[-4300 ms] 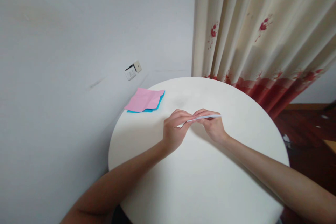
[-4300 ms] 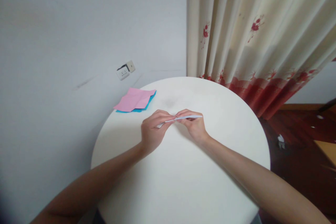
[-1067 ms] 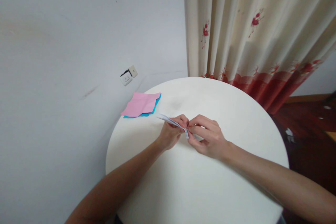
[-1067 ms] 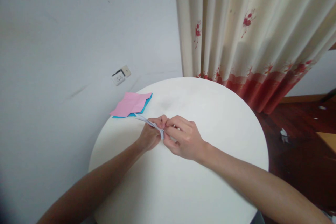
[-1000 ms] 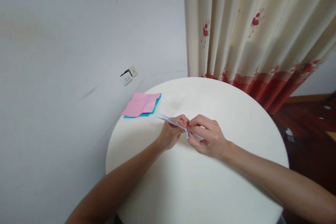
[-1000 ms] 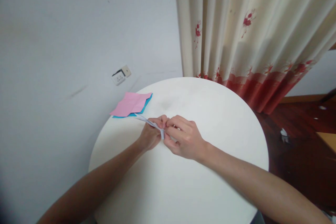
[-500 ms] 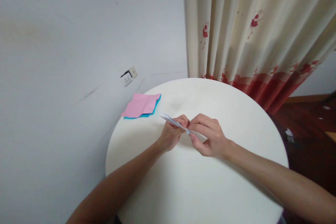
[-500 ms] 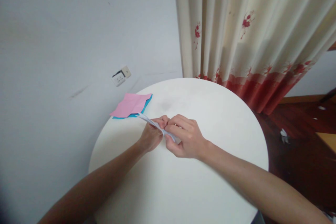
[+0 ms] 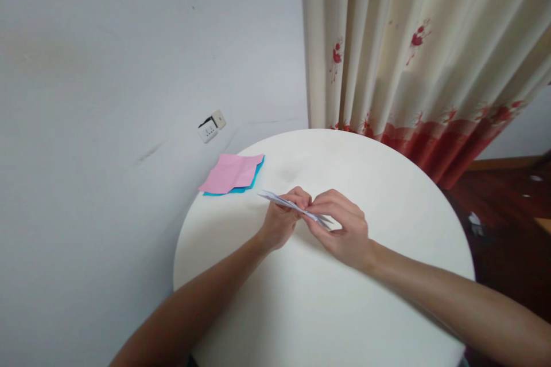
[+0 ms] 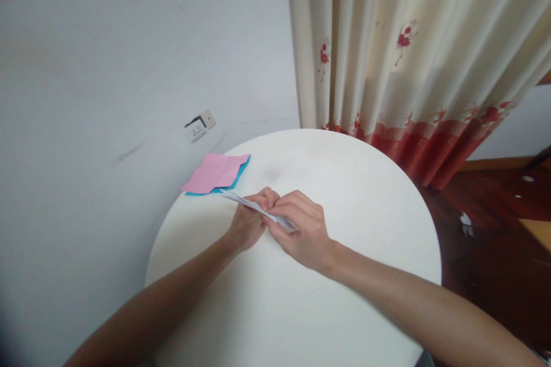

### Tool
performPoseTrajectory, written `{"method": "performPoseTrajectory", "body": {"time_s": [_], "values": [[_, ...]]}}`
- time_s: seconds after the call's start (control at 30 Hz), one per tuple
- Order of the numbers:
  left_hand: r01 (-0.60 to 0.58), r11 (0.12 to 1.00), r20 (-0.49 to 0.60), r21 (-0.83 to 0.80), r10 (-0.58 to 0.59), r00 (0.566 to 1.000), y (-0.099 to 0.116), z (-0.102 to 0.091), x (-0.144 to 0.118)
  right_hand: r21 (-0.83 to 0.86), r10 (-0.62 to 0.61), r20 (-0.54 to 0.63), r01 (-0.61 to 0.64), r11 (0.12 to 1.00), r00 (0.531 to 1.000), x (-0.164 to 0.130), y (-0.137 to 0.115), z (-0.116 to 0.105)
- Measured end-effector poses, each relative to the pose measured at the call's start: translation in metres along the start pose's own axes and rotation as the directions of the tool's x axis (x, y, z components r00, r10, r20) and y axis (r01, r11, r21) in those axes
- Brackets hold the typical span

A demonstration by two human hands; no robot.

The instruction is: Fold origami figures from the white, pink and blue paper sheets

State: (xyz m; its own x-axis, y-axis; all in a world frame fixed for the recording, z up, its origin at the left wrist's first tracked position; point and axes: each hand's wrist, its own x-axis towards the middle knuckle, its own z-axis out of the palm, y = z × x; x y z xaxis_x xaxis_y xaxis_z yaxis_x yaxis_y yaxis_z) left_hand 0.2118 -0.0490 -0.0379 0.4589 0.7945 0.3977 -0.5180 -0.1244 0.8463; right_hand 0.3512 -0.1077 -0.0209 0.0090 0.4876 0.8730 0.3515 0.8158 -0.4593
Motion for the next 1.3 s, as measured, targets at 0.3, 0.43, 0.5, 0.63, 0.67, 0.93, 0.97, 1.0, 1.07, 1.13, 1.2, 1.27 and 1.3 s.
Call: {"method": "performPoseTrajectory", "body": {"time_s": [0.3, 0.43, 0.5, 0.63, 0.67, 0.93, 0.97, 1.0, 1.07, 1.13, 1.2, 1.27, 1.3], "values": [[0.008, 1.000, -0.005, 0.023, -0.008, 1.000, -0.001, 0.003, -0.002, -0.007, -0.079, 0.003, 0.079, 0.997, 0.997, 0.001, 0.000, -0.001], [-0.009, 1.000, -0.014, 0.009, 0.009, 1.000, -0.002, 0.004, -0.001, -0.025, -0.098, 0.017, 0.098, 0.995, 0.995, 0.001, 0.001, -0.002], [-0.030, 1.000, -0.028, 0.004, 0.030, 0.999, -0.003, 0.004, -0.001, -0.039, -0.086, 0.007, 0.086, 0.996, 0.996, 0.000, 0.003, -0.001], [-0.071, 0.997, -0.020, 0.001, 0.071, 0.997, -0.006, 0.002, 0.000, -0.063, -0.054, 0.003, 0.054, 0.997, 0.999, -0.001, 0.005, 0.000], [-0.076, 0.997, -0.019, 0.007, 0.076, 0.997, -0.007, 0.001, 0.000, -0.066, -0.050, 0.007, 0.050, 0.997, 0.999, -0.001, 0.005, -0.001], [-0.217, 0.931, 0.048, 0.294, 0.212, 0.976, -0.010, -0.010, 0.001, -0.076, -0.083, -0.005, 0.083, 0.994, 0.997, 0.001, 0.005, -0.003], [-0.254, 0.896, 0.063, 0.363, 0.249, 0.967, -0.008, -0.011, 0.001, -0.081, -0.080, -0.004, 0.080, 0.993, 0.997, 0.002, 0.006, -0.004], [-0.296, 0.849, 0.078, 0.438, 0.292, 0.953, -0.006, -0.011, 0.001, -0.088, -0.079, 0.003, 0.079, 0.993, 0.997, 0.002, 0.007, -0.005], [-0.408, 0.715, 0.131, 0.567, 0.411, 0.902, 0.001, -0.012, 0.001, -0.093, -0.115, 0.035, 0.117, 0.989, 0.993, 0.004, 0.008, -0.008], [-0.535, 0.563, 0.212, 0.630, 0.537, 0.816, 0.009, -0.012, 0.001, -0.075, -0.193, 0.084, 0.199, 0.977, 0.978, 0.006, 0.009, -0.013], [-0.627, 0.438, 0.287, 0.645, 0.621, 0.729, 0.017, -0.012, 0.001, -0.044, -0.261, 0.100, 0.266, 0.963, 0.960, 0.008, 0.010, -0.019], [-0.670, 0.350, 0.351, 0.655, 0.644, 0.680, 0.024, -0.013, 0.001, -0.034, -0.281, 0.065, 0.284, 0.958, 0.957, 0.009, 0.010, -0.023], [-0.682, 0.316, 0.379, 0.659, 0.644, 0.664, 0.027, -0.014, 0.001, -0.036, -0.284, 0.043, 0.286, 0.958, 0.958, 0.009, 0.011, -0.025]]}}
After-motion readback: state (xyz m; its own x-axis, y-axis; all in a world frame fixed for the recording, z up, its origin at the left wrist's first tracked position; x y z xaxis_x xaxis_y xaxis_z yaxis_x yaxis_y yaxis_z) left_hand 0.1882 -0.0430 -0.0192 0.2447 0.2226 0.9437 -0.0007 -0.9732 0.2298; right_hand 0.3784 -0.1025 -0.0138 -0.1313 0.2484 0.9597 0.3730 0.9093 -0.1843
